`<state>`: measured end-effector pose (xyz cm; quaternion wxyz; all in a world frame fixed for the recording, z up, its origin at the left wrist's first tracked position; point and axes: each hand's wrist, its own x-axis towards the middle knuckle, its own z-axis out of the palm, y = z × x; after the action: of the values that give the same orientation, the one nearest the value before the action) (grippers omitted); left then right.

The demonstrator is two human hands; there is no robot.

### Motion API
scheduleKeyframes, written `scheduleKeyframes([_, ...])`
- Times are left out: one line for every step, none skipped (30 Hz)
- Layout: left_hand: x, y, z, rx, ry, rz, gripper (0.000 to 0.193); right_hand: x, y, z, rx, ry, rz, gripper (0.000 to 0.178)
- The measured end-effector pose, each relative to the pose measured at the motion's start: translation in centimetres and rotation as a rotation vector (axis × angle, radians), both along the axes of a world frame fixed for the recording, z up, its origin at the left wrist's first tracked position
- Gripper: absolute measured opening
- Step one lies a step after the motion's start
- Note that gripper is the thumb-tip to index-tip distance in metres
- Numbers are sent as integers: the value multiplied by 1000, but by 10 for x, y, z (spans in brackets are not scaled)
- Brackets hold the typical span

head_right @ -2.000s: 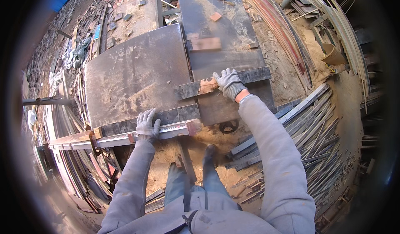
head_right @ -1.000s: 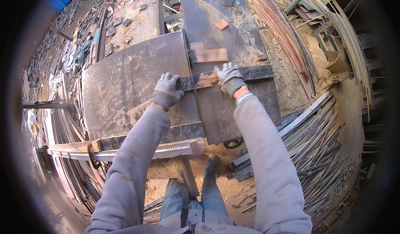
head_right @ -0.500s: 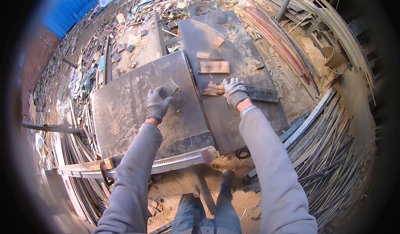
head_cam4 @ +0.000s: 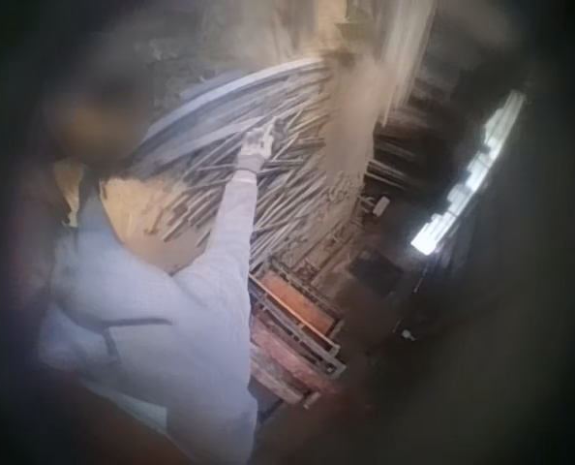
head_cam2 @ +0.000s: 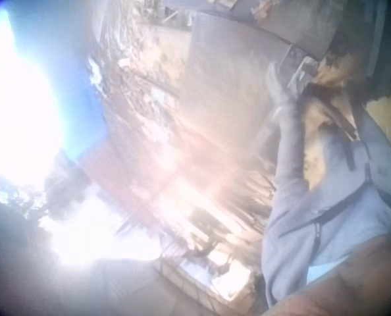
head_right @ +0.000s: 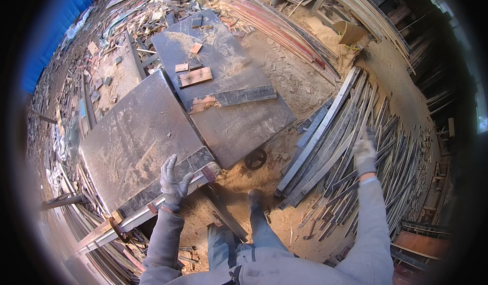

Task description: The person repeatedly positions wooden planks on a table saw, aligns them with a metal fence, and cuts them into shorter pieces. The cut pieces are stacked on the table, and the person occasionally moves around the workshop to retrieve more planks.

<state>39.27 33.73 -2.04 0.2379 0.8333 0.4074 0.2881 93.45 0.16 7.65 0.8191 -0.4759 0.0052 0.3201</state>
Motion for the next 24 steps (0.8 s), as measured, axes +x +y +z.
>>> scheduleKeyframes([-12,-3,-10,-40,-37,87,83,44,-22,10,-77,-218,-107,46])
scheduleKeyframes([-21,-3,-21,-69,-9,129,80,73,-35,13,-445,-409,-236,52])
scheduleKeyframes([-25,-4,-30,-47,-63,201,77,86,-31,10,-797,-577,-255,58])
scheduleKeyframes([-28,-5,-36,-93,-33,191,76,85,-10,-4,-969,-840,-17,65])
scheduleKeyframes([-27,-8,-39,-110,-42,195,74,73,25,-22,-1159,-996,213,71])
scheduleKeyframes([-25,-11,-40,-180,-24,175,73,52,70,-45,-1163,-1261,439,86])
scheduleKeyframes([-23,-14,-38,-136,-39,166,73,31,124,-70,-1245,-1447,610,95])
scheduleKeyframes([-22,-18,-33,-134,-18,144,72,8,181,-94,-1255,-1593,784,108])
scheduleKeyframes([-22,-21,-28,-117,-12,133,72,-13,237,-115,-1294,-1755,891,120])
scheduleKeyframes([-26,-23,-20,-92,67,131,73,-29,284,-128,-1326,-1846,980,122])
scheduleKeyframes([-30,-23,-14,-124,111,104,73,-38,320,-135,-1282,-1986,985,124])
scheduleKeyframes([-37,-23,-8,-130,128,102,73,-45,348,-137,-1340,-1984,1066,128])
scheduleKeyframes([-44,-22,-3,-136,155,94,73,-50,370,-134,-1384,-1981,1150,132])
scheduleKeyframes([-52,-22,2,-107,172,111,73,-51,383,-125,-1311,-2057,1205,119])
scheduleKeyframes([-60,-18,7,-124,145,142,73,-53,391,-114,-1235,-2031,1247,109])
scheduleKeyframes([-67,-20,9,-175,105,166,73,-53,388,-100,-1231,-1947,1392,99])
scheduleKeyframes([-73,-17,12,-251,81,161,74,-55,384,-87,-1244,-1868,1501,89])
scheduleKeyframes([-76,-17,14,-259,108,202,74,-59,369,-76,-1126,-1850,1505,63])
scheduleKeyframes([-78,-13,18,-264,105,250,79,-64,362,-64,-1135,-1450,1672,65])
scheduleKeyframes([-75,-11,19,-188,118,240,83,-71,349,-55,-1049,-1390,1732,65])
scheduleKeyframes([-72,-5,21,-162,166,288,87,-80,341,-48,-938,-1326,1788,65])
scheduleKeyframes([-62,1,20,-105,137,211,93,-90,335,-43,-931,-1327,1792,68])
scheduleKeyframes([-53,10,20,-43,133,210,99,-106,336,-44,-847,-1418,1756,69])
scheduleKeyframes([-41,21,18,-18,231,195,103,-122,341,-47,-767,-1519,1733,71])
